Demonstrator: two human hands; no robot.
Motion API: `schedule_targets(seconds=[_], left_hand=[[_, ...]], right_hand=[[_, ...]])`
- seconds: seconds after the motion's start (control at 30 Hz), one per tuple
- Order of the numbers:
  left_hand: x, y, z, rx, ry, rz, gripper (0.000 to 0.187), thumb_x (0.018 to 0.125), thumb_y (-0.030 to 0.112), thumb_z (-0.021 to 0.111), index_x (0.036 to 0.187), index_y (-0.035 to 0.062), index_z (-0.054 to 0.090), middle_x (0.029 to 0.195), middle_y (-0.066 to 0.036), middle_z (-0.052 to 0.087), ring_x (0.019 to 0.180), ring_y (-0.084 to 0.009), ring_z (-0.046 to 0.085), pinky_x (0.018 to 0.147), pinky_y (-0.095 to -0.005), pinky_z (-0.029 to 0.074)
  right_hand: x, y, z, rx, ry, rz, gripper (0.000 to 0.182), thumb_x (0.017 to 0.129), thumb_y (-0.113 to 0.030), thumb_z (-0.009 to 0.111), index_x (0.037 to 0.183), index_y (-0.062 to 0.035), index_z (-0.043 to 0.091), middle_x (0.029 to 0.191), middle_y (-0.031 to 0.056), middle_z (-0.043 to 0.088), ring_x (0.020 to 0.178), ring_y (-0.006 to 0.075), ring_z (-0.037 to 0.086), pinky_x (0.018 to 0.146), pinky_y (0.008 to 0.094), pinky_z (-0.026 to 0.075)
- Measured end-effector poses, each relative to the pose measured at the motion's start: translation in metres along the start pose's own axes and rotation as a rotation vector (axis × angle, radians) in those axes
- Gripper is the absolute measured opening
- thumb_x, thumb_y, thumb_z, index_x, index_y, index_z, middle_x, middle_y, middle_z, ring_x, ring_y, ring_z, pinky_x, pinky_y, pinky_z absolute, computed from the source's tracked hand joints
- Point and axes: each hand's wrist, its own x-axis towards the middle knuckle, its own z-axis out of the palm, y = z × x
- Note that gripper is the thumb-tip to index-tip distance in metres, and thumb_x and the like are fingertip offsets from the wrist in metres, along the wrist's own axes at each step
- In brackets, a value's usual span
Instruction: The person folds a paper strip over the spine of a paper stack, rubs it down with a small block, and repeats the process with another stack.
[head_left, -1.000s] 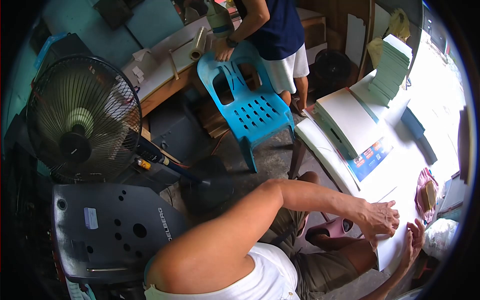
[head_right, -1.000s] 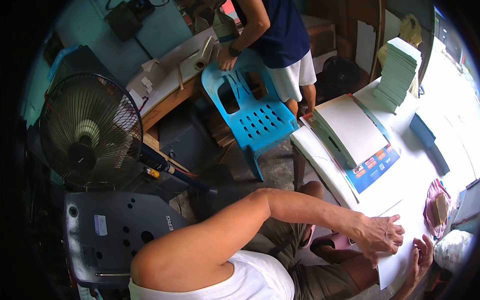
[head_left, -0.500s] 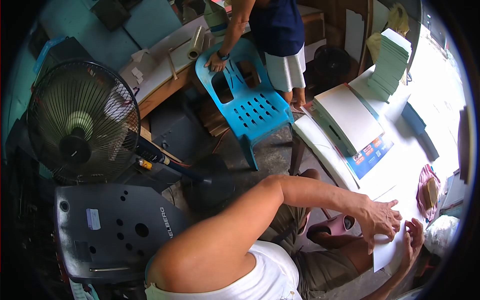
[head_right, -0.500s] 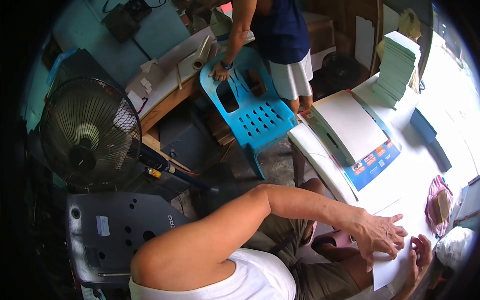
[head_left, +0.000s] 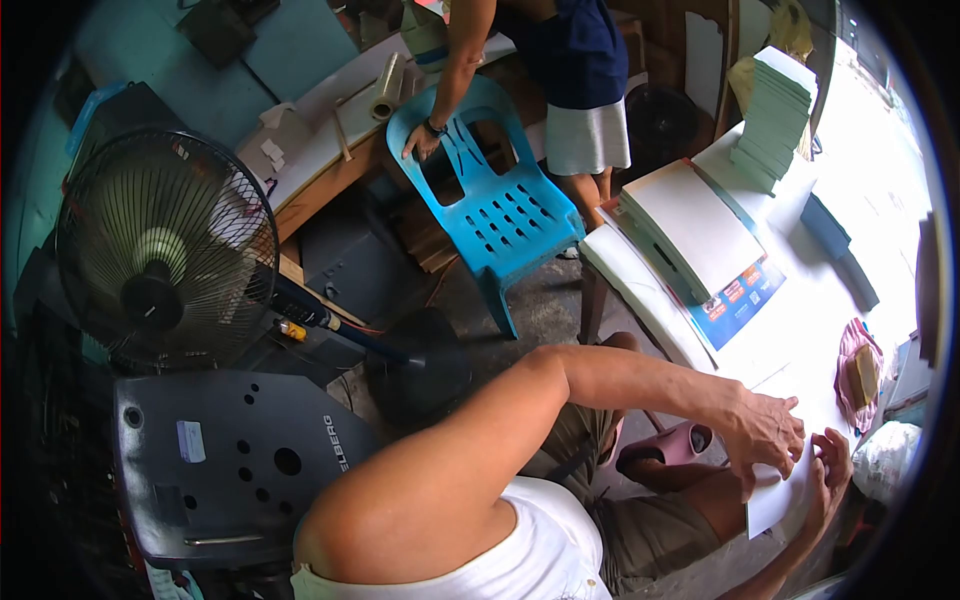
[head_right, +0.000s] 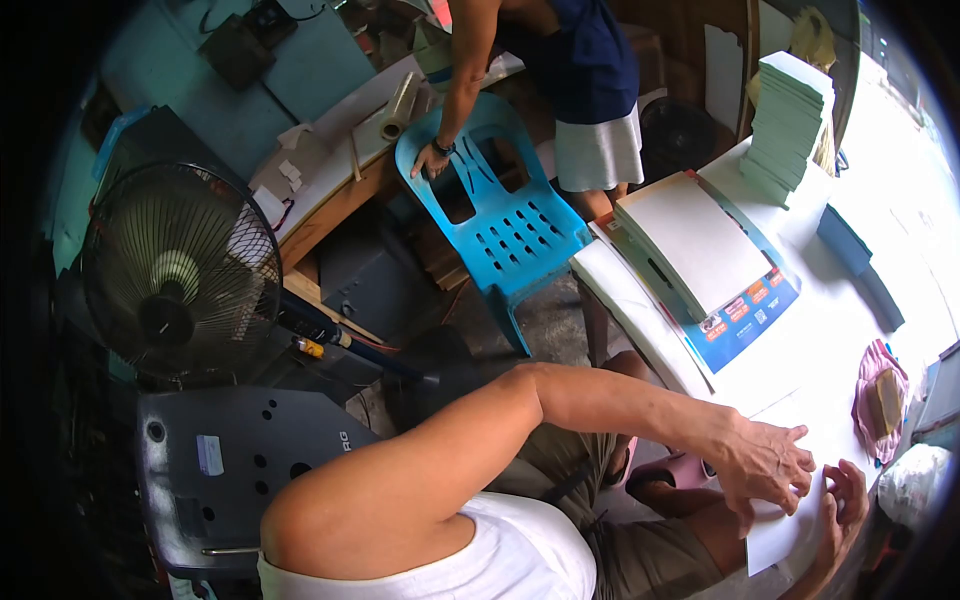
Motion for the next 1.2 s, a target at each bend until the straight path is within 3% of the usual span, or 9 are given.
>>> schedule_targets(seconds=[0.13, 0.33, 0.43, 0.47, 0.67, 0.73, 0.83, 1.0, 1.2], left_hand=[[-0.006, 0.012, -0.003, 0.093, -0.001, 0.117, 0.059, 0.081, 0.061, 0.074, 0.122, 0.02, 0.068, 0.128, -0.008, 0.062, 0.13, -0.0341, 0.051, 0.102, -0.0654, 0.035], [0.005, 0.007, -0.001, 0.15, -0.059, -0.043, 0.048, 0.08, 0.054, 0.074, 0.112, 0.0184, 0.073, 0.126, -0.006, 0.065, 0.122, -0.0296, 0.057, 0.093, -0.0518, 0.042], [0.011, -0.001, 0.001, 0.103, -0.046, -0.074, 0.043, 0.081, 0.051, 0.073, 0.109, 0.0184, 0.074, 0.123, -0.005, 0.067, 0.12, -0.0268, 0.059, 0.091, -0.0514, 0.043], [0.011, -0.002, 0.004, 0.135, 0.11, -0.032, 0.039, 0.076, 0.053, 0.074, 0.095, 0.0197, 0.078, 0.101, -0.003, 0.073, 0.102, -0.0276, 0.067, 0.082, -0.0463, 0.05], [0.016, -0.008, -0.001, -0.013, 0.152, -0.085, 0.036, 0.074, 0.048, 0.072, 0.096, 0.0202, 0.079, 0.091, -0.002, 0.074, 0.093, -0.0255, 0.07, 0.081, -0.0424, 0.052], [0.014, -0.014, 0.002, -0.126, 0.279, -0.036, 0.036, 0.073, 0.049, 0.078, 0.092, 0.0182, 0.078, 0.09, -0.002, 0.073, 0.091, -0.0279, 0.07, 0.081, -0.0425, 0.054], [0.011, -0.019, 0.003, -0.261, 0.381, -0.011, 0.03, 0.075, 0.035, 0.083, 0.093, 0.012, 0.076, 0.095, -0.008, 0.075, 0.091, -0.0303, 0.072, 0.084, -0.0398, 0.056], [0.016, -0.013, -0.033, -0.345, 0.179, -0.176, 0.034, 0.084, 0.037, 0.082, 0.103, 0.009, 0.078, 0.101, -0.009, 0.078, 0.093, -0.0207, 0.076, 0.081, -0.0344, 0.059], [0.013, -0.027, -0.038, -0.581, 0.212, -0.257, 0.036, 0.089, 0.032, 0.079, 0.11, 0.0039, 0.075, 0.095, -0.014, 0.077, 0.081, -0.0204, 0.076, 0.07, -0.034, 0.062]], right_hand=[[0.002, 0.0, -0.003, -0.004, -0.019, -0.008, 0.076, 0.084, -0.05, 0.075, 0.135, 0.0013, 0.053, 0.107, 0.0121, 0.069, 0.089, 0.014, 0.054, 0.081, 0.0287, 0.042], [0.0, 0.019, -0.005, 0.11, 0.114, -0.069, 0.073, 0.087, -0.046, 0.072, 0.137, 0.004, 0.053, 0.12, 0.0159, 0.066, 0.107, 0.021, 0.06, 0.095, 0.0333, 0.043], [-0.002, 0.028, -0.007, 0.125, 0.157, -0.11, 0.055, 0.095, -0.03, 0.066, 0.139, 0.0005, 0.054, 0.132, 0.0138, 0.062, 0.117, 0.0202, 0.056, 0.105, 0.0351, 0.041], [-0.002, 0.032, -0.006, 0.126, 0.188, -0.117, 0.053, 0.097, -0.03, 0.064, 0.139, 0.0002, 0.055, 0.135, 0.0132, 0.062, 0.118, 0.0213, 0.056, 0.108, 0.0371, 0.04], [-0.002, 0.015, -0.004, 0.078, 0.231, -0.151, 0.053, 0.1, -0.038, 0.059, 0.138, -0.0007, 0.057, 0.135, 0.0117, 0.061, 0.118, 0.0212, 0.056, 0.106, 0.0369, 0.04], [-0.001, 0.016, -0.007, 0.113, 0.26, -0.143, 0.053, 0.102, -0.041, 0.057, 0.136, -0.0009, 0.058, 0.134, 0.01, 0.062, 0.119, 0.0203, 0.055, 0.105, 0.0362, 0.041], [-0.006, 0.02, -0.005, 0.281, 0.365, -0.064, 0.053, 0.102, -0.042, 0.059, 0.136, -0.0017, 0.059, 0.131, 0.0085, 0.064, 0.12, 0.0189, 0.057, 0.106, 0.0329, 0.041], [-0.005, -0.008, 0.006, 0.318, 0.379, -0.149, 0.05, 0.103, -0.041, 0.058, 0.13, 0.001, 0.062, 0.123, 0.0127, 0.069, 0.111, 0.0174, 0.062, 0.096, 0.0304, 0.046], [-0.005, -0.011, 0.011, 0.369, 0.507, -0.073, 0.048, 0.104, -0.042, 0.058, 0.126, 0.0004, 0.064, 0.118, 0.0129, 0.07, 0.107, 0.0161, 0.063, 0.092, 0.0286, 0.049]])
